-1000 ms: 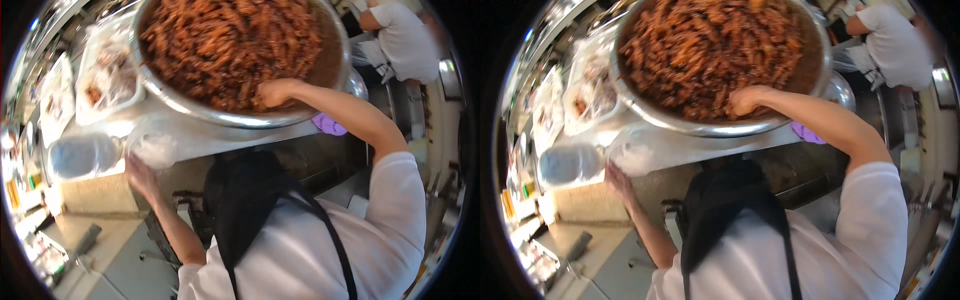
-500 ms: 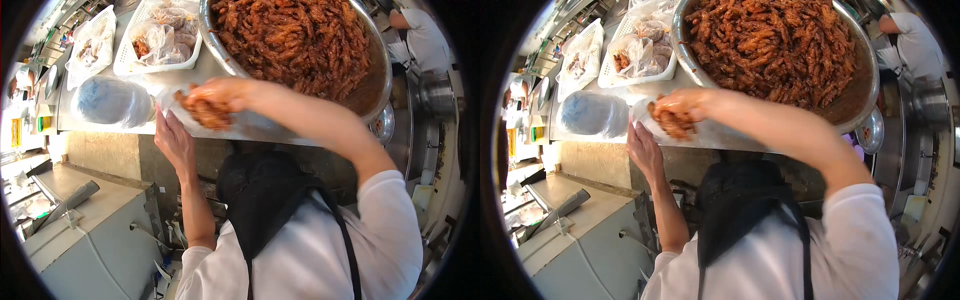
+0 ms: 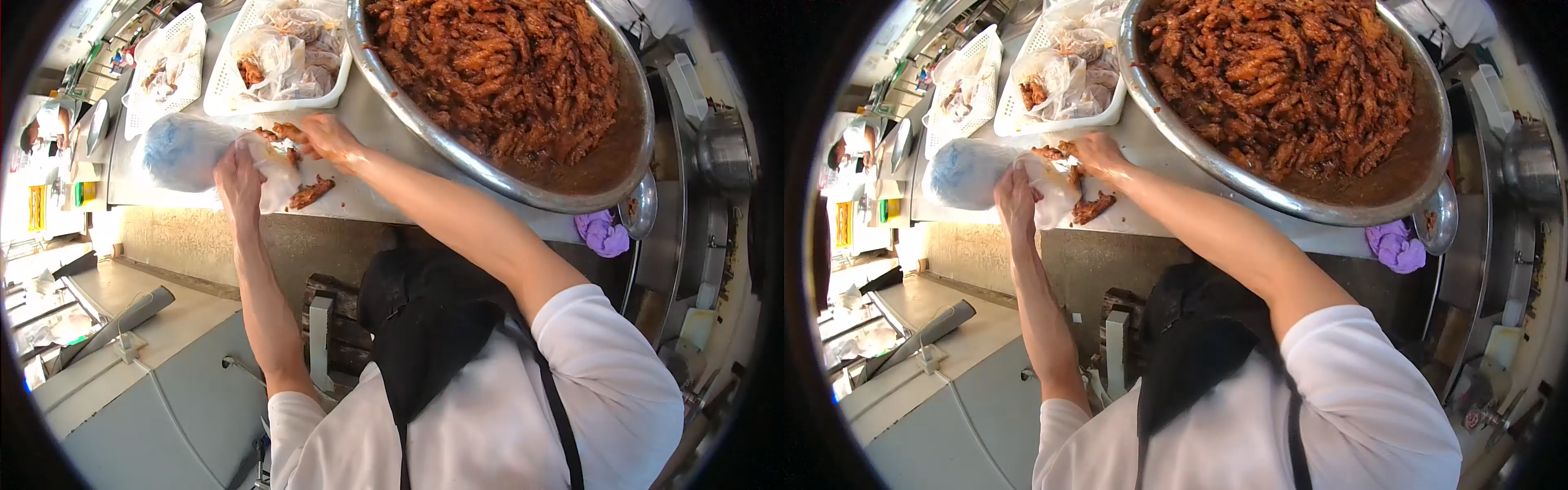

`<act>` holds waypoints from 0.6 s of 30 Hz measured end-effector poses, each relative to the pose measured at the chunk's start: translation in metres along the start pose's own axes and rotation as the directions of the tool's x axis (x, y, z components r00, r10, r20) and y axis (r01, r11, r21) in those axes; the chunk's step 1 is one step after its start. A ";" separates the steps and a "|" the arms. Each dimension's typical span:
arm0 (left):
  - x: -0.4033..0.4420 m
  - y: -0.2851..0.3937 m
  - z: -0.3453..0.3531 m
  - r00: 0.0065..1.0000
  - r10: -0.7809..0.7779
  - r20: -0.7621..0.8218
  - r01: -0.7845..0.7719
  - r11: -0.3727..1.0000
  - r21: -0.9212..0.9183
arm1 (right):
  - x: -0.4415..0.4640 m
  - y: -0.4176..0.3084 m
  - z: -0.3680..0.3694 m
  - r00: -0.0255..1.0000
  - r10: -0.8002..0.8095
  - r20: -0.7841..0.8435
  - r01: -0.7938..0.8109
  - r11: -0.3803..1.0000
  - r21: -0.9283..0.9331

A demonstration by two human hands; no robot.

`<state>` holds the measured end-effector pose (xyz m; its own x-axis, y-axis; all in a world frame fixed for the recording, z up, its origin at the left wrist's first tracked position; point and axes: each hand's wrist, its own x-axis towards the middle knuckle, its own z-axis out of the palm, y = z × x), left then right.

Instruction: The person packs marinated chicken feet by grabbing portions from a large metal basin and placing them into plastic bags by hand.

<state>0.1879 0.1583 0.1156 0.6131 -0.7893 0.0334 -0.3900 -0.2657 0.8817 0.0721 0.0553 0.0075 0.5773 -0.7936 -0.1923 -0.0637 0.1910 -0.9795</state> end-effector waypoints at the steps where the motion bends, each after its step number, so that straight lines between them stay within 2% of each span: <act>1: -0.002 -0.008 -0.004 1.000 0.009 -0.006 -0.009 0.999 0.036 | -0.003 0.007 -0.009 0.994 -0.089 -0.062 0.071 0.967 -0.245; 2: -0.005 -0.021 -0.009 1.000 0.013 -0.010 -0.013 0.997 0.077 | -0.029 -0.005 -0.018 0.992 -0.032 -0.118 -0.016 0.922 -0.386; 4: -0.016 -0.019 -0.018 1.000 0.004 -0.011 -0.002 0.975 0.222 | -0.057 0.013 -0.025 0.978 -0.207 0.020 0.177 0.772 -0.610; 5: -0.022 -0.024 -0.019 1.000 0.015 -0.012 -0.012 0.972 0.236 | -0.060 0.021 -0.019 0.955 -0.256 0.149 0.288 0.683 -0.671; 7: -0.028 -0.036 -0.021 0.999 0.049 -0.004 -0.046 0.964 0.263 | -0.063 0.040 -0.008 0.862 -0.313 0.398 0.505 0.469 -0.725; 8: -0.030 -0.039 -0.024 0.987 0.156 0.021 -0.156 0.945 0.287 | -0.064 0.049 0.002 0.818 -0.312 0.483 0.567 0.302 -0.766; 11: -0.034 -0.043 -0.031 0.924 0.380 0.048 -0.354 0.797 0.489 | -0.058 0.060 0.020 0.707 -0.424 0.566 0.666 0.129 -0.735; 14: -0.039 -0.040 -0.050 0.943 0.321 0.091 -0.325 0.821 0.469 | -0.049 0.055 0.029 0.763 -0.246 0.598 0.647 0.274 -0.712; 17: -0.045 -0.054 -0.078 0.984 0.159 0.083 -0.175 0.952 0.251 | -0.044 0.067 0.021 0.854 -0.244 0.460 0.516 0.276 -0.811; 18: -0.046 -0.053 -0.084 0.972 0.227 0.063 -0.235 0.917 0.321 | -0.044 0.059 0.015 0.905 -0.223 0.363 0.424 0.392 -0.816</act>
<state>0.2382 0.2555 0.1067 0.4643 -0.8620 0.2032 -0.7225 -0.2359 0.6499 0.0548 0.1099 -0.0415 0.8320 -0.5508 0.0665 -0.4445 -0.7335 -0.5142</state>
